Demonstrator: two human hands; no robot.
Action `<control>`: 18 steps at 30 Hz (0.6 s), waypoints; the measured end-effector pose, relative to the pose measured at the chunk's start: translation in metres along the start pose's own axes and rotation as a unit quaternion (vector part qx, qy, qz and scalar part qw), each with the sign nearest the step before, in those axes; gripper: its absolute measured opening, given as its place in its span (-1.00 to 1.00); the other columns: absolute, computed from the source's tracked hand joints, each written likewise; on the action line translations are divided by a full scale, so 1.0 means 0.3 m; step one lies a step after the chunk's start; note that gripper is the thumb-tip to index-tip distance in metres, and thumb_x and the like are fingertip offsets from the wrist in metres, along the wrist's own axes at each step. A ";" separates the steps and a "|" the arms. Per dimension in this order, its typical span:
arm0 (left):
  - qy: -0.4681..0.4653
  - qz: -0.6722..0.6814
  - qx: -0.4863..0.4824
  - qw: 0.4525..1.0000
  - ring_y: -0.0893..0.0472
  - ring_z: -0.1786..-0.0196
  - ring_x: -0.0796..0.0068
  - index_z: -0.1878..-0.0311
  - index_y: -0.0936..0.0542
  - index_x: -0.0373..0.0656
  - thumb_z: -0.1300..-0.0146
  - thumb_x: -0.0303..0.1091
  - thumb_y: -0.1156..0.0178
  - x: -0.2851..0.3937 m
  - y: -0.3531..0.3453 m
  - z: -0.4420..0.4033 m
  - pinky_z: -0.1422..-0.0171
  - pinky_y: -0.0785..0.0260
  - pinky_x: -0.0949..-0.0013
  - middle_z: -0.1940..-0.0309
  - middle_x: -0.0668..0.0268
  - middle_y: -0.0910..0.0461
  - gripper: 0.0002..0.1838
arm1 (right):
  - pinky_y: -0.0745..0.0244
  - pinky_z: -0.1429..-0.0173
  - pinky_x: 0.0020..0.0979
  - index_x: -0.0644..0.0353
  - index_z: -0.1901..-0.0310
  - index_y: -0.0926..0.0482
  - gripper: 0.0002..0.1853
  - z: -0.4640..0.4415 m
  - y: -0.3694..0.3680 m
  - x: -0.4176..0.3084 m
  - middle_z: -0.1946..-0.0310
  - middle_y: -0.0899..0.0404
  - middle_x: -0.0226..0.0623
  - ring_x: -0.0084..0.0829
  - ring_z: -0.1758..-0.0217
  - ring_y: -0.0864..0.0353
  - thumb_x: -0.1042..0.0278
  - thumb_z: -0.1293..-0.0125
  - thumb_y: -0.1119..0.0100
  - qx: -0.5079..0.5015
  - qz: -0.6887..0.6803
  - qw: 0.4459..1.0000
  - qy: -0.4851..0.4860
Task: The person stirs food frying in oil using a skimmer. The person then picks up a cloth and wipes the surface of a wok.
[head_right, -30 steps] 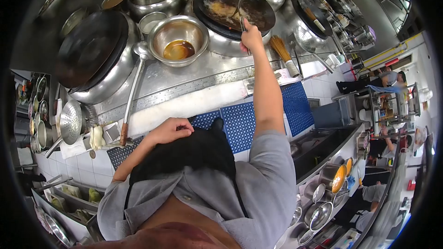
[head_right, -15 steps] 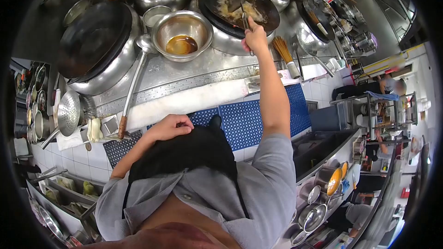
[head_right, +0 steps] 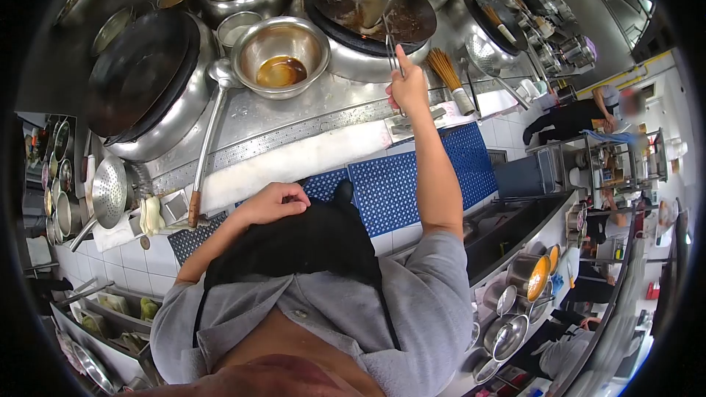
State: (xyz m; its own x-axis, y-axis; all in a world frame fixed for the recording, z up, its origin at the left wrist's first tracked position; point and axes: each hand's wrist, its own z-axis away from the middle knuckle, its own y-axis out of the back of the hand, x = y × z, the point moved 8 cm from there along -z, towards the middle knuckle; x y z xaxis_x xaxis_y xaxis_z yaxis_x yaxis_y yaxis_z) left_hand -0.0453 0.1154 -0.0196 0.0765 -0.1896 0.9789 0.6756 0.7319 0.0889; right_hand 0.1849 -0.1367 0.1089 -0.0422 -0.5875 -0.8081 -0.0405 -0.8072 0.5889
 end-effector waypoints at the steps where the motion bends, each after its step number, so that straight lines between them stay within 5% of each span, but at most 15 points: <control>1: -0.004 0.002 0.003 1.000 -0.59 0.14 0.64 0.03 -0.69 -0.24 -0.41 -0.31 -0.29 -0.002 0.001 0.001 0.00 -0.45 0.47 0.21 0.37 -0.70 -0.79 | -0.48 0.60 -0.33 -0.10 -0.57 -0.25 -0.34 -0.006 0.007 -0.003 0.63 -0.59 -0.23 -0.46 0.73 -0.52 0.55 -0.47 0.06 0.013 0.017 1.000 0.012; 5: 0.000 0.014 0.003 1.000 -0.61 0.13 0.63 0.03 -0.69 -0.25 -0.40 -0.31 -0.29 0.001 -0.002 0.000 -0.01 -0.45 0.47 0.20 0.36 -0.71 -0.79 | -0.58 0.52 -0.26 -0.07 -0.53 -0.33 -0.38 -0.065 0.005 -0.012 0.65 -0.62 -0.15 -0.36 0.70 -0.61 0.53 -0.44 0.03 0.044 0.099 0.994 0.008; 18: -0.002 0.017 0.014 1.000 -0.62 0.11 0.62 0.04 -0.70 -0.25 -0.39 -0.31 -0.32 0.003 -0.016 -0.006 -0.02 -0.46 0.47 0.19 0.34 -0.72 -0.79 | -0.40 0.66 -0.39 -0.07 -0.63 -0.06 -0.28 -0.159 -0.130 0.104 0.65 -0.56 -0.22 -0.45 0.74 -0.49 0.56 -0.48 0.09 -0.002 -0.103 0.994 -0.046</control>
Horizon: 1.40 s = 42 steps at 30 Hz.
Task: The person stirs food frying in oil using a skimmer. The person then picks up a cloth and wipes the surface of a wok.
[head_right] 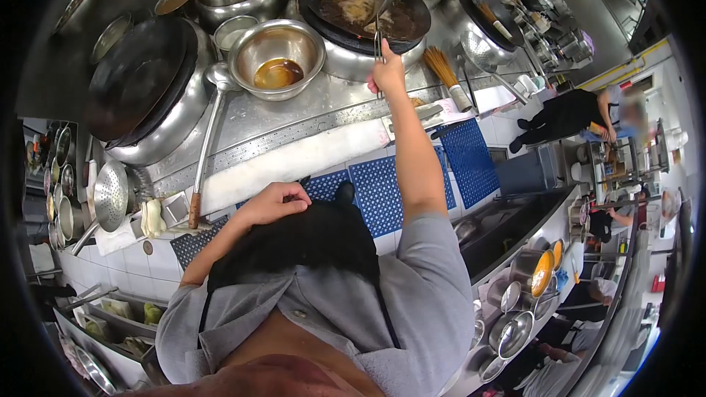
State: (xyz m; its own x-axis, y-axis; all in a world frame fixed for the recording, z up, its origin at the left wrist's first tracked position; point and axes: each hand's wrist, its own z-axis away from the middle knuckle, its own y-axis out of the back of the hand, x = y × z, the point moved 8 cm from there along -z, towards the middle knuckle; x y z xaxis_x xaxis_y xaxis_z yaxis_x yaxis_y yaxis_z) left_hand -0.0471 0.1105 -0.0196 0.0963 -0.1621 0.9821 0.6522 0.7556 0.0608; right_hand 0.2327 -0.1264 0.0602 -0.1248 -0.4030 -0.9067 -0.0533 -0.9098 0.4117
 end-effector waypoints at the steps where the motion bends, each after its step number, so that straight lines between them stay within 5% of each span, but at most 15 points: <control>1: 0.002 0.001 0.002 1.000 -0.62 0.12 0.62 0.04 -0.70 -0.25 -0.39 -0.31 -0.32 0.001 0.000 0.002 -0.01 -0.46 0.47 0.19 0.34 -0.72 -0.79 | -0.41 0.66 -0.39 -0.07 -0.63 -0.06 -0.28 0.025 0.007 0.016 0.65 -0.56 -0.22 -0.45 0.74 -0.49 0.55 -0.48 0.09 -0.006 -0.005 1.000 -0.004; 10: -0.007 -0.007 -0.031 0.999 -0.61 0.16 0.64 0.05 -0.70 -0.23 -0.36 -0.33 -0.34 0.011 -0.028 -0.029 0.02 -0.46 0.48 0.23 0.36 -0.71 -0.80 | -0.44 0.66 -0.45 -0.07 -0.63 -0.07 -0.30 0.167 0.204 0.005 0.54 -0.63 -0.19 -0.48 0.69 -0.52 0.52 -0.52 0.05 -0.050 -0.113 0.992 -0.037; 13: -0.017 -0.034 -0.031 0.999 -0.61 0.17 0.64 0.05 -0.70 -0.23 -0.35 -0.34 -0.35 0.020 -0.029 -0.029 0.03 -0.47 0.48 0.24 0.37 -0.71 -0.80 | -0.42 0.66 -0.47 -0.04 -0.64 -0.02 -0.28 0.200 0.210 -0.012 0.55 -0.61 -0.21 -0.50 0.70 -0.50 0.53 -0.50 0.05 -0.078 -0.052 0.995 -0.027; 19: 0.006 0.002 -0.024 1.000 -0.62 0.18 0.66 0.06 -0.70 -0.22 -0.35 -0.34 -0.35 0.018 -0.025 -0.012 0.06 -0.46 0.50 0.25 0.37 -0.72 -0.81 | -0.28 0.67 -0.47 0.20 -0.64 0.13 -0.16 0.219 0.229 -0.060 0.53 -0.62 -0.20 -0.51 0.69 -0.50 0.63 -0.39 0.02 0.024 -0.027 0.999 0.024; 25: 0.016 0.000 0.001 1.000 -0.63 0.16 0.66 0.06 -0.70 -0.23 -0.36 -0.35 -0.35 0.005 0.000 0.014 0.03 -0.47 0.50 0.22 0.37 -0.72 -0.81 | -0.34 0.63 -0.51 0.48 -0.43 -0.16 -0.39 0.169 0.249 -0.046 0.52 -0.62 -0.19 -0.50 0.65 -0.53 0.64 -0.36 -0.02 0.013 -0.052 0.999 0.006; 32: 0.018 -0.002 -0.007 1.000 -0.63 0.13 0.64 0.04 -0.69 -0.24 -0.38 -0.35 -0.33 -0.019 0.005 0.009 -0.01 -0.47 0.48 0.20 0.36 -0.72 -0.81 | -0.40 0.63 -0.48 0.13 -0.42 -0.21 -0.53 0.180 0.166 -0.088 0.43 -0.61 -0.24 -0.53 0.61 -0.51 0.51 -0.52 0.09 0.031 -0.128 0.991 -0.004; 42: 0.017 0.005 -0.003 1.000 -0.63 0.12 0.64 0.04 -0.69 -0.25 -0.40 -0.36 -0.31 -0.021 0.016 -0.009 -0.02 -0.48 0.47 0.20 0.36 -0.72 -0.82 | -0.42 0.68 -0.36 -0.06 -0.61 -0.14 -0.36 -0.007 0.022 -0.081 0.63 -0.55 -0.22 -0.46 0.74 -0.48 0.50 -0.52 0.15 -0.013 0.094 0.995 0.025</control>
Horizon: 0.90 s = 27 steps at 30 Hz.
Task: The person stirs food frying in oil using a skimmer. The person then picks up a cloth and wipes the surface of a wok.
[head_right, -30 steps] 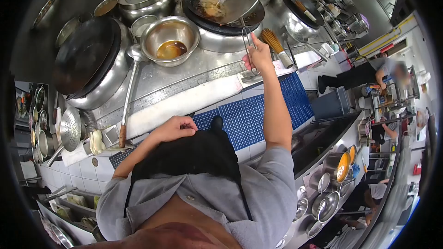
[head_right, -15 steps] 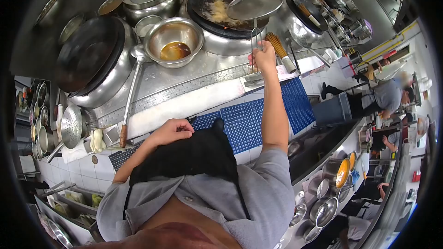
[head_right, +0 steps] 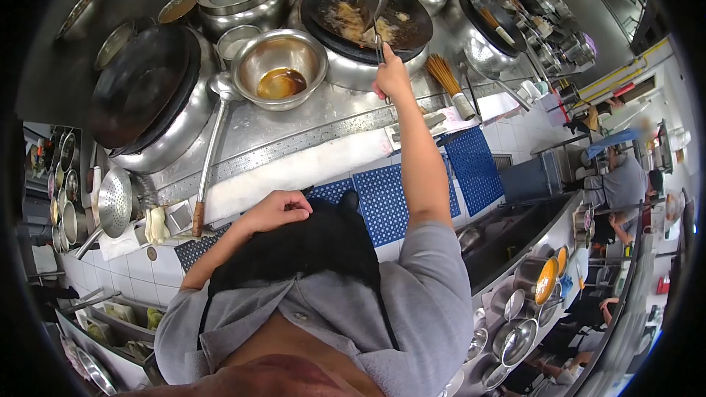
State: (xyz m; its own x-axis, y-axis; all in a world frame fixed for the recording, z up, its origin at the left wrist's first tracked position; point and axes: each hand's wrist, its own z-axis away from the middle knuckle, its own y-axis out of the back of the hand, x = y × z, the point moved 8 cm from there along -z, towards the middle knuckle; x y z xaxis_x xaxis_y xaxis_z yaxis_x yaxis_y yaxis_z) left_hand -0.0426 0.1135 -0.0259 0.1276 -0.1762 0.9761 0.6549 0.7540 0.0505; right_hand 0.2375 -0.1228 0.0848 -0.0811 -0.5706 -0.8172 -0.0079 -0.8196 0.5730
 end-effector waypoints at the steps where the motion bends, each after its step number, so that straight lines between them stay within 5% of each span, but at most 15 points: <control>1: 0.003 0.000 0.001 1.000 -0.63 0.12 0.64 0.04 -0.69 -0.25 -0.40 -0.36 -0.31 -0.002 -0.001 -0.001 -0.02 -0.48 0.47 0.20 0.36 -0.72 -0.82 | -0.42 0.68 -0.36 -0.08 -0.60 -0.15 -0.35 -0.048 -0.006 0.007 0.64 -0.55 -0.22 -0.46 0.74 -0.47 0.52 -0.52 0.16 0.000 0.014 1.000 -0.001; 6: -0.018 0.016 0.038 0.999 -0.62 0.22 0.62 0.12 -0.70 -0.24 -0.34 -0.35 -0.33 0.004 0.010 0.004 0.08 -0.47 0.44 0.30 0.34 -0.72 -0.84 | -0.43 0.68 -0.32 -0.24 -0.59 -0.20 -0.27 -0.197 -0.004 -0.018 0.63 -0.58 -0.14 -0.42 0.73 -0.53 0.58 -0.42 0.18 -0.002 0.044 0.998 -0.033; 14: 0.005 0.011 0.050 0.999 -0.64 0.16 0.63 0.07 -0.70 -0.25 -0.37 -0.35 -0.33 0.005 0.021 0.033 0.02 -0.48 0.46 0.24 0.34 -0.73 -0.82 | -0.45 0.63 -0.33 -0.05 -0.56 -0.28 -0.34 -0.133 0.062 -0.145 0.62 -0.60 -0.21 -0.43 0.71 -0.55 0.51 -0.41 0.07 0.074 0.074 0.994 0.015; 27: -0.014 -0.002 -0.008 1.000 -0.62 0.19 0.62 0.09 -0.69 -0.22 -0.34 -0.33 -0.35 -0.001 -0.018 -0.035 0.05 -0.47 0.46 0.24 0.34 -0.72 -0.82 | -0.33 0.68 -0.45 -0.06 -0.61 -0.14 -0.34 0.098 0.145 0.027 0.61 -0.56 -0.25 -0.52 0.74 -0.45 0.48 -0.52 0.07 -0.076 -0.074 0.992 -0.062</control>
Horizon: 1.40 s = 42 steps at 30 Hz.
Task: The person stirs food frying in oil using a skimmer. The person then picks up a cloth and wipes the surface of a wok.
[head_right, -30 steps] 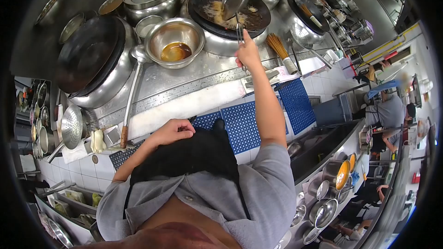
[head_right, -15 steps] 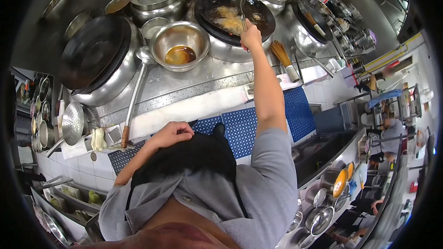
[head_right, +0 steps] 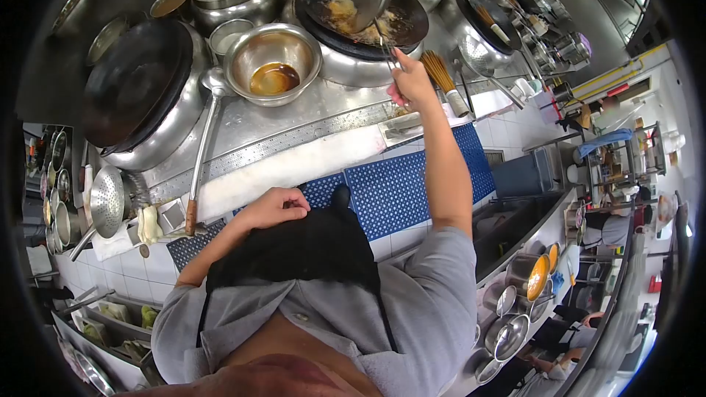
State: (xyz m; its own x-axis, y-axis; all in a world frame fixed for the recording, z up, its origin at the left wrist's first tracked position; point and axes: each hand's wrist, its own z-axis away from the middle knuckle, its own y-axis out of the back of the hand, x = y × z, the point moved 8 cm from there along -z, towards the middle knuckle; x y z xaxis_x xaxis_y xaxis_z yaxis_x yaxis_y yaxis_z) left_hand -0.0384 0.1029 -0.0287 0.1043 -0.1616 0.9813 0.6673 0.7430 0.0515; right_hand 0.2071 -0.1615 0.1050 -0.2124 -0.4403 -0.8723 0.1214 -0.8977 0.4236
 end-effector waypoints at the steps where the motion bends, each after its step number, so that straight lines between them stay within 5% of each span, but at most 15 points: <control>1: -0.002 -0.005 -0.007 1.000 -0.63 0.16 0.62 0.07 -0.69 -0.23 -0.36 -0.35 -0.34 -0.001 0.000 -0.003 0.04 -0.47 0.46 0.21 0.34 -0.73 -0.82 | -0.32 0.68 -0.45 -0.06 -0.61 -0.14 -0.34 0.032 0.025 0.006 0.60 -0.56 -0.25 -0.52 0.74 -0.44 0.49 -0.52 0.07 -0.009 -0.003 1.000 -0.008; 11: -0.009 -0.023 0.000 1.000 -0.62 0.17 0.63 0.06 -0.70 -0.22 -0.36 -0.31 -0.34 0.003 0.021 0.006 0.02 -0.47 0.47 0.24 0.36 -0.72 -0.79 | -0.25 0.74 -0.51 0.10 -0.56 -0.24 -0.41 0.232 0.177 -0.042 0.61 -0.54 -0.32 -0.60 0.76 -0.38 0.48 -0.52 0.04 0.113 0.043 0.991 0.066; 24: 0.020 -0.024 0.013 0.999 -0.61 0.17 0.65 0.06 -0.70 -0.21 -0.37 -0.31 -0.35 0.001 0.025 0.036 0.04 -0.46 0.49 0.23 0.37 -0.71 -0.81 | -0.35 0.70 -0.41 0.03 -0.57 -0.23 -0.36 -0.063 -0.097 -0.038 0.64 -0.56 -0.26 -0.50 0.75 -0.45 0.49 -0.47 0.04 0.022 0.035 0.998 0.049; 27: 0.006 -0.005 0.037 0.999 -0.61 0.23 0.63 0.11 -0.70 -0.22 -0.33 -0.32 -0.36 -0.002 0.028 0.043 0.09 -0.46 0.46 0.30 0.35 -0.72 -0.81 | -0.53 0.57 -0.28 -0.10 -0.43 -0.48 -0.44 -0.217 -0.105 -0.049 0.64 -0.62 -0.18 -0.37 0.69 -0.61 0.47 -0.39 -0.01 0.088 0.154 0.982 0.057; 30: 0.016 -0.016 0.040 0.999 -0.62 0.20 0.64 0.09 -0.70 -0.22 -0.35 -0.34 -0.35 -0.001 0.027 0.055 0.07 -0.47 0.46 0.28 0.36 -0.72 -0.83 | -0.46 0.63 -0.33 -0.11 -0.51 -0.37 -0.38 -0.275 -0.090 -0.123 0.64 -0.61 -0.20 -0.41 0.70 -0.56 0.50 -0.43 -0.01 0.090 0.208 0.972 0.063; 33: 0.014 -0.023 0.057 0.998 -0.62 0.17 0.66 0.07 -0.70 -0.23 -0.37 -0.36 -0.34 -0.004 0.048 0.070 0.04 -0.47 0.48 0.25 0.37 -0.72 -0.83 | -0.65 0.40 -0.21 -0.12 -0.30 -0.59 -0.47 -0.235 -0.038 -0.177 0.59 -0.67 -0.14 -0.24 0.61 -0.70 0.47 -0.30 -0.01 0.139 0.214 0.963 0.083; 37: 0.013 0.001 0.068 0.998 -0.62 0.17 0.65 0.08 -0.69 -0.23 -0.36 -0.37 -0.35 -0.026 0.060 0.083 0.04 -0.47 0.49 0.25 0.36 -0.72 -0.84 | -0.67 0.23 -0.17 -0.19 -0.42 -0.49 -0.38 -0.161 0.042 -0.212 0.54 -0.69 -0.05 -0.18 0.57 -0.72 0.47 -0.32 0.00 0.190 0.293 0.922 0.167; 38: 0.012 0.003 0.060 0.998 -0.62 0.17 0.65 0.08 -0.69 -0.22 -0.36 -0.37 -0.35 -0.027 0.057 0.075 0.04 -0.47 0.49 0.25 0.36 -0.72 -0.84 | -0.60 0.33 -0.26 -0.24 -0.49 -0.41 -0.36 -0.160 0.062 -0.196 0.54 -0.68 -0.16 -0.40 0.58 -0.66 0.51 -0.40 -0.05 0.180 0.315 0.920 0.145; 42: 0.010 0.002 0.029 1.000 -0.62 0.18 0.65 0.08 -0.70 -0.22 -0.35 -0.36 -0.35 -0.012 0.046 0.045 0.05 -0.47 0.48 0.25 0.36 -0.72 -0.84 | -0.52 0.53 -0.31 -0.14 -0.54 -0.33 -0.36 -0.076 0.094 -0.130 0.57 -0.64 -0.19 -0.44 0.67 -0.58 0.54 -0.44 0.03 0.108 0.214 0.969 0.057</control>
State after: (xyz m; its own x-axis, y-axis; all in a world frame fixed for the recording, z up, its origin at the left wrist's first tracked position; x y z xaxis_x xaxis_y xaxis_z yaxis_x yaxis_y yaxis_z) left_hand -0.0397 0.1224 -0.0292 0.1212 -0.1712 0.9778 0.6236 0.7795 0.0592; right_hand 0.2409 -0.1694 0.1454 -0.0770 -0.7796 -0.6216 -0.0339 -0.6210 0.7831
